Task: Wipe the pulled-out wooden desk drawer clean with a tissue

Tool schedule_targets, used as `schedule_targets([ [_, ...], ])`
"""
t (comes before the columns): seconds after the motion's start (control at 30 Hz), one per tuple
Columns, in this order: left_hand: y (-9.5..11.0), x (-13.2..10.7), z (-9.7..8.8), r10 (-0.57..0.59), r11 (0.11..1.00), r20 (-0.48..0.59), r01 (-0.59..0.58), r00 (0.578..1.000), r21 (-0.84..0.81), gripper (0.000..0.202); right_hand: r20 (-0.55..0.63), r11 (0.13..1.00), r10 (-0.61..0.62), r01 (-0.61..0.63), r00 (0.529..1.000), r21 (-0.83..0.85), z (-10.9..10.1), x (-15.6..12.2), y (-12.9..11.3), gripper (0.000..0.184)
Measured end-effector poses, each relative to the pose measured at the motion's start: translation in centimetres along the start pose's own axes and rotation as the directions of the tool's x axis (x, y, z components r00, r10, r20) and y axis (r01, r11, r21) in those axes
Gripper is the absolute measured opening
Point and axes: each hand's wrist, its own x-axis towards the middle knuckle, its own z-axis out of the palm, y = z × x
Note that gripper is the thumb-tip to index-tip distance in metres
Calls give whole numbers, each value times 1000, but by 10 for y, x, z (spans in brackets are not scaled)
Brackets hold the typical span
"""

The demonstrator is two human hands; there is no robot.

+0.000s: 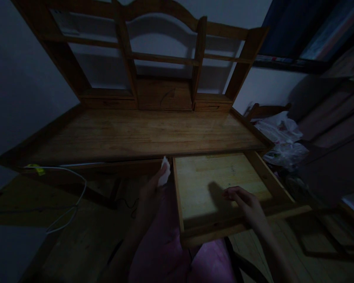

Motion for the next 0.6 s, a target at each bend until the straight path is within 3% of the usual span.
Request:
schedule_targets([
  [0.03, -3, 8, 2, 142, 984, 110, -152, 984, 92, 56, 2, 1000, -1, 1, 1000, 8, 0, 0, -1, 31],
  [0.1, -18, 23, 8, 307, 884, 367, -406, 878, 233, 74, 0, 1000, -5, 5, 1000, 10, 0, -1, -2, 32],
  [0.13, -28, 29, 11, 338, 842, 434, -474, 835, 257, 80, -1, 1000, -9, 9, 1000, 2, 0, -1, -2, 33],
  [0.23, -53, 33, 19, 331, 810, 517, -519, 789, 273, 96, -8, 999, -16, 15, 1000, -38, 0, -1, -4, 32],
  [0.33, -63, 20, 20, 290, 840, 505, -469, 813, 273, 91, -5, 999, -13, 13, 1000, -46, 0, -2, -5, 32],
  [0.5, -60, -12, 17, 155, 899, 500, -332, 852, 287, 68, -17, 1000, -3, 2, 1000, -29, 1, -1, -2, 33],
  [0.6, -61, -25, 17, 79, 977, 455, -160, 887, 142, 49, -21, 1000, -4, 3, 1000, -19, 1, -1, -3, 34],
])
